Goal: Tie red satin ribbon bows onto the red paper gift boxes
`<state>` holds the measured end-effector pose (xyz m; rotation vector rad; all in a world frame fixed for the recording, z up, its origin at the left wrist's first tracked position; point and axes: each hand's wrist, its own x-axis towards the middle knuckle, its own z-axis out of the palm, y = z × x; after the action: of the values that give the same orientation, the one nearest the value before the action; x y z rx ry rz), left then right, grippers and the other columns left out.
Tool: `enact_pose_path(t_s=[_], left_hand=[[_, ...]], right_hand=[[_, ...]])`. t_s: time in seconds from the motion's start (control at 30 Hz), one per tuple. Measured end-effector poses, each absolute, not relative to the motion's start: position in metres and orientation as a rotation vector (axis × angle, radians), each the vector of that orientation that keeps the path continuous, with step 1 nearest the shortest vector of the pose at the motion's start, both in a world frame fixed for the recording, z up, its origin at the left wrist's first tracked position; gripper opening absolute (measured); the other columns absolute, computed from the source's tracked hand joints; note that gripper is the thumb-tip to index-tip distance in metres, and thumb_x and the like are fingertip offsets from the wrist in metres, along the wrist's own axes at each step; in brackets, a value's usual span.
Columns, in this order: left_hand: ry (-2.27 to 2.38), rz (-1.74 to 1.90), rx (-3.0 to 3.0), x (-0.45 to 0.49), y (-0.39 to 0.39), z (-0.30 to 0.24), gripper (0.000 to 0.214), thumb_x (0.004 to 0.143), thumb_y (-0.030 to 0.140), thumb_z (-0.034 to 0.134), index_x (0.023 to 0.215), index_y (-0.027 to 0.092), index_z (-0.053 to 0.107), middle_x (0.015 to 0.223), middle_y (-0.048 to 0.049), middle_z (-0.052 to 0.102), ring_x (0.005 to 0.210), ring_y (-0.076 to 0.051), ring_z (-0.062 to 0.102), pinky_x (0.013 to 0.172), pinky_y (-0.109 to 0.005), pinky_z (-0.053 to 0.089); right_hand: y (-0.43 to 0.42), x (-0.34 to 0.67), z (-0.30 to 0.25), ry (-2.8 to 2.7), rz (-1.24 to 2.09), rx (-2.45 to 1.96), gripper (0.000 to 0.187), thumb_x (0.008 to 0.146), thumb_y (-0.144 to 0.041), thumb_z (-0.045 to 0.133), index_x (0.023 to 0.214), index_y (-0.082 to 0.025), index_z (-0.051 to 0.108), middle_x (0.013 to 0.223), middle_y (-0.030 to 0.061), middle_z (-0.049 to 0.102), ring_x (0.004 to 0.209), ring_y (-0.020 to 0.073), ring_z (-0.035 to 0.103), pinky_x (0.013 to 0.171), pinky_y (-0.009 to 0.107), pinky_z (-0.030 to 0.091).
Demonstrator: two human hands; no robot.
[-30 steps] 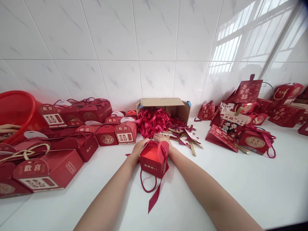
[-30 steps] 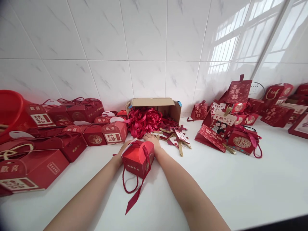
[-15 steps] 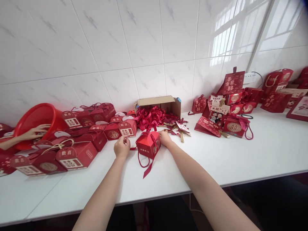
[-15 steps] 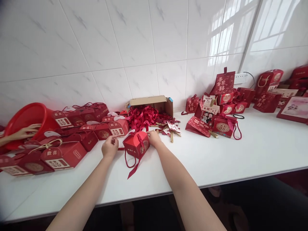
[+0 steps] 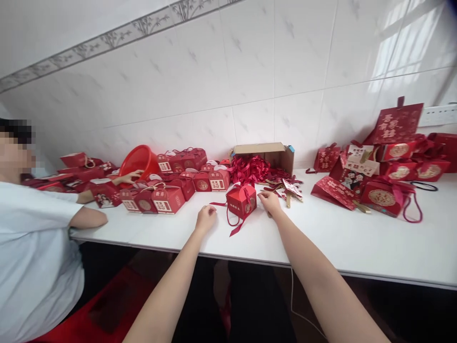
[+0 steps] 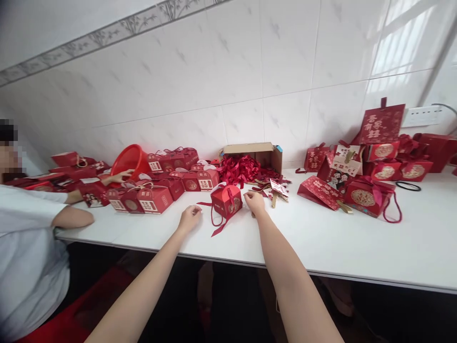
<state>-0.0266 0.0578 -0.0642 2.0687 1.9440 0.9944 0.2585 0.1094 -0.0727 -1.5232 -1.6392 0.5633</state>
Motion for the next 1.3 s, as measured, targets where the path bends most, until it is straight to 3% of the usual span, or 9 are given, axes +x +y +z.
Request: enact_pose_path(t_s=[0.57,0.77,0.87,0.93,1.13,1.23,1.3], left_hand=[[1.782,0.874,2.266,-0.019,0.028,-0.062,0.019,0.089,0.027,0.056,0.101,0.013,0.061,0.113,-0.0082,0.059,0.103,-0.021,0.057,0.091,-0.043,0.047],[1.775,0.844,2.276,-0.014,0.022,-0.061,0.025,0.086,0.014,0.044,0.102,0.015,0.063,0.112,-0.0110,0.059,0.106,-0.023,0.056,0.095,-0.039,0.044],[1.762,0.834,2.268,-0.015,0.018,-0.063,0.030,0.086,0.019,0.042,0.107,0.017,0.064,0.120,-0.0113,0.057,0.112,-0.025,0.055,0.099,-0.039,0.043],[1.749,0.827,2.264,-0.017,0.015,-0.065,0.031,0.087,0.022,0.043,0.109,0.019,0.064,0.124,-0.0112,0.056,0.116,-0.027,0.053,0.101,-0.040,0.041],[1.703,0.808,2.235,-0.021,0.012,-0.065,0.032,0.086,0.028,0.045,0.111,0.020,0.063,0.130,-0.0128,0.053,0.121,-0.029,0.050,0.102,-0.043,0.040],[1.690,0.834,2.185,-0.019,0.012,-0.063,0.031,0.085,0.027,0.046,0.112,0.022,0.060,0.126,-0.0118,0.056,0.118,-0.029,0.052,0.101,-0.042,0.041],[1.708,0.874,2.120,-0.018,0.013,-0.062,0.039,0.084,0.027,0.048,0.122,0.021,0.051,0.128,-0.0132,0.054,0.119,-0.029,0.052,0.099,-0.042,0.043]], right_hand=[[0.104,0.248,-0.067,-1.477,0.598,-1.498,0.031,0.091,-0.035,0.054,0.114,-0.014,0.056,0.109,0.0072,0.061,0.091,0.0171,0.062,0.079,0.036,0.054],[0.097,0.236,-0.058,-1.479,0.564,-1.403,0.034,0.095,-0.042,0.042,0.104,-0.014,0.058,0.085,0.0028,0.063,0.071,0.0127,0.061,0.068,0.030,0.051],[0.089,0.227,-0.048,-1.540,0.493,-1.355,0.041,0.096,-0.046,0.028,0.100,-0.018,0.059,0.071,0.0015,0.062,0.069,0.0169,0.060,0.069,0.030,0.046],[0.083,0.220,-0.043,-1.587,0.470,-1.338,0.041,0.094,-0.048,0.029,0.103,-0.021,0.059,0.068,0.0013,0.062,0.069,0.0198,0.059,0.067,0.029,0.042],[0.073,0.196,-0.047,-1.628,0.561,-1.349,0.050,0.089,-0.049,0.037,0.126,-0.017,0.047,0.077,0.0050,0.064,0.073,0.0230,0.061,0.068,0.032,0.043],[0.075,0.185,-0.056,-1.563,0.648,-1.360,0.063,0.089,-0.045,0.038,0.140,-0.010,0.028,0.097,0.0118,0.066,0.090,0.0236,0.063,0.077,0.033,0.047],[0.078,0.179,-0.058,-1.520,0.711,-1.371,0.062,0.090,-0.043,0.034,0.141,-0.009,0.024,0.113,0.0163,0.062,0.101,0.0229,0.061,0.083,0.034,0.048]])
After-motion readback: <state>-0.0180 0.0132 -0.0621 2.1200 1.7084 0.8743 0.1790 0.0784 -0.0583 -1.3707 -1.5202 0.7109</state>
